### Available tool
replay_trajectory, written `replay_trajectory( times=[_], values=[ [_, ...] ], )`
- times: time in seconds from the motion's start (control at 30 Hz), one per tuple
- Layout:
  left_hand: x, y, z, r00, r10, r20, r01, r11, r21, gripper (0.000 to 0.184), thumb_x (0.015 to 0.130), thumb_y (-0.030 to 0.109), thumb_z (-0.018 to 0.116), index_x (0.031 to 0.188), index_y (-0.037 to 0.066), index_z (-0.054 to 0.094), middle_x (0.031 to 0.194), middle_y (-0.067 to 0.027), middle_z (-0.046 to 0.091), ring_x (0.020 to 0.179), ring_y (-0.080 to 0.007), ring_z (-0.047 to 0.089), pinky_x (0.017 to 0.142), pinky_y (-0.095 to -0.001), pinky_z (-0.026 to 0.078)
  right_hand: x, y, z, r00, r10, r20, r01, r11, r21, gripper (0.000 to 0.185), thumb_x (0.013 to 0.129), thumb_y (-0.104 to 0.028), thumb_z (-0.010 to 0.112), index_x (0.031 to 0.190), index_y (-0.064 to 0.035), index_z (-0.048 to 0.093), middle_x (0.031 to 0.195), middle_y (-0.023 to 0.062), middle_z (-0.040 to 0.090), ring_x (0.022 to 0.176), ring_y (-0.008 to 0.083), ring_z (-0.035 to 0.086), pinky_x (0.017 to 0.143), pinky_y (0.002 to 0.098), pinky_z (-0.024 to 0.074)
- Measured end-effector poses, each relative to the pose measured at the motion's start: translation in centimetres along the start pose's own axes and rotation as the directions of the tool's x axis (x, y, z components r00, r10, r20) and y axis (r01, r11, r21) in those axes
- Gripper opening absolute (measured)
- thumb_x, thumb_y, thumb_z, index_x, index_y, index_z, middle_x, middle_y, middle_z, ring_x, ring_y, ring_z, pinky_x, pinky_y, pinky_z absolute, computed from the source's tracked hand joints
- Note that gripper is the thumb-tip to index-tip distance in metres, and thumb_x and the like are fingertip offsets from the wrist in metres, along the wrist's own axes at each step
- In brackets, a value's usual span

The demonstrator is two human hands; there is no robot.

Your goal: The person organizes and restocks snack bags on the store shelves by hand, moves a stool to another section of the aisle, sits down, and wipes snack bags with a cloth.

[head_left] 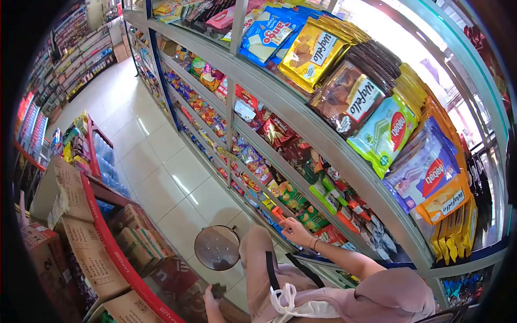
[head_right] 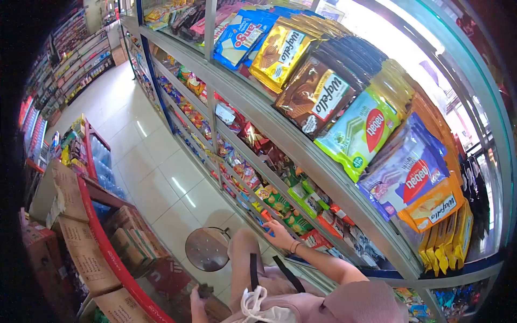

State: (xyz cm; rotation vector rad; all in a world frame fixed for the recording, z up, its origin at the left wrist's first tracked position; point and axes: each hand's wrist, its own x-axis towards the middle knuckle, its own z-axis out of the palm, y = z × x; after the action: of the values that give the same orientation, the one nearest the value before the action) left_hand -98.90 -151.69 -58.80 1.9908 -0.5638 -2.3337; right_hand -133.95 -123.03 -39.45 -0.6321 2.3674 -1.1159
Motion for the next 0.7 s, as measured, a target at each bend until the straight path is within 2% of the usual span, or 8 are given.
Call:
replay_trajectory(
  times=[0.13, 0.2, 0.3, 0.37, 0.47, 0.57, 0.63, 0.7],
  values=[
    [-2.7, 4.5, 6.7, 0.896, 0.436, -0.086, -0.444, 0.890, -0.107, 0.032, 0.077, 0.001, 0.054, 0.108, 0.001, 0.051, 0.097, -0.0098, 0.058, 0.086, -0.0235, 0.059, 0.067, -0.0375, 0.051, -2.1, 3.1, 0.2, 0.988, -0.071, 0.134, 0.086, 0.990, -0.114, 0.032, 0.077, -0.019, 0.061, 0.105, -0.0044, 0.056, 0.085, 0.0114, 0.059, 0.081, 0.0239, 0.061, 0.070, 0.0335, 0.0489],
    [-4.4, 8.9, 10.9, 0.844, 0.532, 0.076, -0.514, 0.840, -0.171, 0.036, 0.076, 0.001, 0.054, 0.111, 0.000, 0.049, 0.097, -0.0081, 0.055, 0.085, -0.0218, 0.057, 0.069, -0.0356, 0.050, -3.4, 5.4, 0.9, 0.974, -0.055, 0.219, 0.077, 0.992, -0.096, 0.029, 0.078, -0.017, 0.060, 0.104, -0.0037, 0.056, 0.079, 0.0106, 0.059, 0.073, 0.0219, 0.059, 0.065, 0.0333, 0.0484],
    [-7.7, 14.9, 18.5, 0.772, 0.566, 0.289, -0.618, 0.774, 0.136, 0.018, 0.075, 0.008, 0.058, 0.092, 0.002, 0.058, 0.080, -0.0056, 0.059, 0.072, -0.0176, 0.059, 0.064, -0.0307, 0.050, -5.2, 7.4, 1.5, 0.950, 0.030, 0.311, 0.004, 0.994, -0.108, 0.030, 0.079, -0.022, 0.058, 0.103, -0.0029, 0.058, 0.074, 0.0127, 0.062, 0.069, 0.0255, 0.061, 0.065, 0.0354, 0.0482],
    [-14.6, 18.5, 24.3, 0.768, 0.482, 0.421, -0.639, 0.536, 0.551, 0.011, 0.075, 0.013, 0.061, 0.078, 0.003, 0.063, 0.070, -0.0064, 0.061, 0.064, -0.0153, 0.059, 0.059, -0.0287, 0.049, -5.9, 9.3, 2.1, 0.937, 0.072, 0.341, -0.025, 0.990, -0.140, 0.030, 0.082, -0.028, 0.057, 0.096, -0.0029, 0.062, 0.071, 0.0115, 0.062, 0.064, 0.0238, 0.059, 0.062, 0.0339, 0.0474],
    [-15.2, 22.1, 29.9, 0.652, 0.089, 0.753, -0.718, -0.250, 0.650, 0.020, 0.073, 0.021, 0.064, 0.065, 0.003, 0.065, 0.062, -0.0092, 0.062, 0.056, -0.0132, 0.058, 0.052, -0.0280, 0.047, -4.2, 10.2, 1.9, 0.910, 0.191, 0.368, -0.131, 0.975, -0.180, 0.039, 0.081, -0.041, 0.057, 0.083, -0.0031, 0.066, 0.072, 0.0119, 0.064, 0.064, 0.0244, 0.060, 0.061, 0.0345, 0.0477],
    [-8.9, 23.5, 32.6, 0.834, -0.278, 0.477, -0.542, -0.575, 0.613, 0.025, 0.073, 0.029, 0.064, 0.073, 0.004, 0.068, 0.069, -0.0125, 0.065, 0.059, -0.0146, 0.060, 0.051, -0.0321, 0.047, -3.4, 8.6, 1.5, 0.816, 0.461, 0.349, -0.430, 0.887, -0.167, 0.055, 0.077, -0.055, 0.056, 0.072, -0.0017, 0.067, 0.068, 0.0127, 0.064, 0.064, 0.0244, 0.061, 0.063, 0.0351, 0.0479],
    [1.7, 24.7, 32.2, 0.780, -0.511, 0.360, -0.611, -0.746, 0.266, 0.026, 0.072, 0.024, 0.062, 0.091, 0.007, 0.068, 0.074, -0.0069, 0.066, 0.065, -0.0128, 0.058, 0.060, -0.0305, 0.047, -1.8, 8.5, 3.9, 0.730, 0.618, 0.292, -0.615, 0.780, -0.113, 0.064, 0.074, -0.063, 0.055, 0.070, -0.0007, 0.068, 0.064, 0.0126, 0.063, 0.064, 0.0242, 0.061, 0.064, 0.0359, 0.0478],
    [5.9, 27.1, 34.5, 0.673, -0.643, 0.365, -0.738, -0.607, 0.293, 0.032, 0.077, 0.028, 0.060, 0.100, 0.006, 0.065, 0.085, -0.0073, 0.065, 0.076, -0.0112, 0.056, 0.068, -0.0293, 0.046, 0.8, 7.0, 6.2, 0.681, 0.694, 0.233, -0.713, 0.701, -0.004, 0.072, 0.071, -0.067, 0.054, 0.084, 0.0020, 0.069, 0.080, 0.0146, 0.065, 0.075, 0.0237, 0.062, 0.070, 0.0346, 0.0483]
  ],
)
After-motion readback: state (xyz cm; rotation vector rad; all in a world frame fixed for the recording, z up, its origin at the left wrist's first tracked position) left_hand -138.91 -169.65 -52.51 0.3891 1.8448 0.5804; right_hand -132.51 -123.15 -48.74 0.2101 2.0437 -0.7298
